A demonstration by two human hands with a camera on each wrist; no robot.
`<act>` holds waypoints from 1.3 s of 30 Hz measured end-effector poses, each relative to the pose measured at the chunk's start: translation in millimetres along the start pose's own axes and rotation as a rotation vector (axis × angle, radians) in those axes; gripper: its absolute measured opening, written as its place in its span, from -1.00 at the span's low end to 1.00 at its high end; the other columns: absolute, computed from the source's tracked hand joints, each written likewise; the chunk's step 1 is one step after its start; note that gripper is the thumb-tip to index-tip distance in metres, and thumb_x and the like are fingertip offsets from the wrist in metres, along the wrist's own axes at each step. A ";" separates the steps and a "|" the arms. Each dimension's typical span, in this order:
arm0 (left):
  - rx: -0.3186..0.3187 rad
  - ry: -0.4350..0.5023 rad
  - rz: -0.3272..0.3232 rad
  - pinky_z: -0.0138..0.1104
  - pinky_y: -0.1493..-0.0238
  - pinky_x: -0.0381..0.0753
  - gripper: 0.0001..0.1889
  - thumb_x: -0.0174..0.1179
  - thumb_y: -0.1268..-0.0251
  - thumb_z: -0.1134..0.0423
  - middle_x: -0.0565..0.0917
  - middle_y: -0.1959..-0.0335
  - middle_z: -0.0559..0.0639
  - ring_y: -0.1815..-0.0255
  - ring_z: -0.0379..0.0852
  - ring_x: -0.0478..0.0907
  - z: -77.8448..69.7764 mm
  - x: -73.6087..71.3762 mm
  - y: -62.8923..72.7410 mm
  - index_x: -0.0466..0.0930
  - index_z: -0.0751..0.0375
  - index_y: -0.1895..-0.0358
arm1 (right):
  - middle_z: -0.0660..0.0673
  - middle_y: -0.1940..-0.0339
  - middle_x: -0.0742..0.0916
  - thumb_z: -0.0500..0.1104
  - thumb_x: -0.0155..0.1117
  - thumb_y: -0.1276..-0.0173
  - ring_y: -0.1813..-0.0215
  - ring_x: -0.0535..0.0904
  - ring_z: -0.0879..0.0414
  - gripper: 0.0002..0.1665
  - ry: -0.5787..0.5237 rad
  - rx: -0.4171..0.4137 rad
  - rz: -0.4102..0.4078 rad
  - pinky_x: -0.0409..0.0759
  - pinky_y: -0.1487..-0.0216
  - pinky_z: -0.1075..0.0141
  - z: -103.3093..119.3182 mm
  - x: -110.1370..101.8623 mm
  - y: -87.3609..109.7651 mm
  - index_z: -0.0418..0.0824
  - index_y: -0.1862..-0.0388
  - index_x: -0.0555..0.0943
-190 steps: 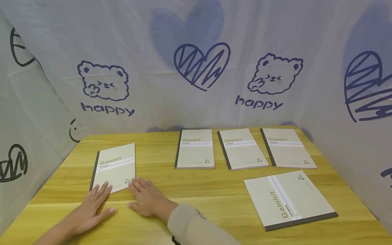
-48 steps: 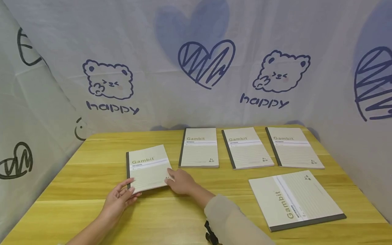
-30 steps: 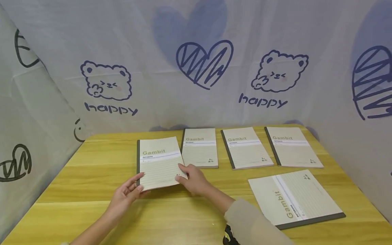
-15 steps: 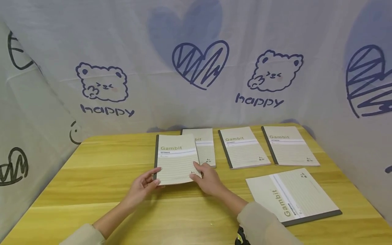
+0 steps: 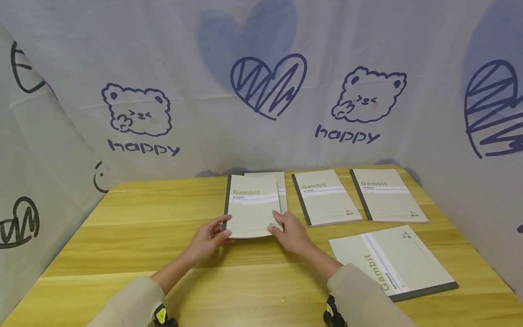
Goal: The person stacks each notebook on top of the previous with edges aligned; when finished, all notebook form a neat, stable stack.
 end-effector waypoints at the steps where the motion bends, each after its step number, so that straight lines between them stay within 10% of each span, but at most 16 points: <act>1: 0.008 -0.013 -0.005 -0.30 0.17 0.66 -0.53 0.04 -0.28 0.49 0.51 0.41 0.15 0.26 0.16 0.62 -0.8 0.7 -3.2 0.27 0.46 -0.26 | -0.02 0.58 0.37 -0.16 0.24 -0.27 0.51 0.18 0.25 -0.44 0.016 0.006 -0.002 0.23 0.51 0.45 -1.9 -1.5 -2.2 -0.46 -0.17 0.43; 13: -0.007 -0.187 -0.044 -0.36 0.39 0.60 -0.54 0.09 -0.28 0.43 0.51 0.53 0.14 0.51 -0.16 0.52 -1.2 6.6 -38.5 0.33 0.37 -0.25 | -0.16 0.54 0.47 -0.23 0.23 -0.26 0.50 0.21 0.17 -0.45 0.116 0.104 0.028 0.24 0.48 0.40 -25.4 -7.3 -18.1 -0.52 -0.15 0.40; 30: 0.137 -0.598 -0.039 -0.43 0.54 0.28 -0.59 0.07 -0.32 0.32 0.36 0.70 0.01 0.64 -0.19 0.23 -3.0 10.2 -53.0 0.37 0.41 -0.19 | -0.16 0.55 0.45 -0.18 0.19 -0.29 0.49 0.23 0.12 -0.44 0.195 0.152 0.067 0.23 0.46 0.33 -40.1 -1.6 -33.6 -0.48 -0.19 0.39; 39: 0.158 -0.804 -0.017 -0.09 0.04 0.56 -0.62 0.02 -0.37 0.25 0.62 0.05 0.33 0.12 0.10 0.61 -0.9 15.6 -56.1 0.38 0.37 -0.18 | -0.36 0.29 0.60 -0.12 0.17 -0.31 0.41 0.38 0.04 -0.43 0.284 0.178 0.089 0.34 0.45 0.28 -41.4 -1.0 -37.4 -0.44 -0.20 0.41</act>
Point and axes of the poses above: each hand's wrist, its own y-axis away from the middle knuckle, its own x-axis out of the palm, z = x × y, the point moved 8 cm from there along -y, towards the middle knuckle
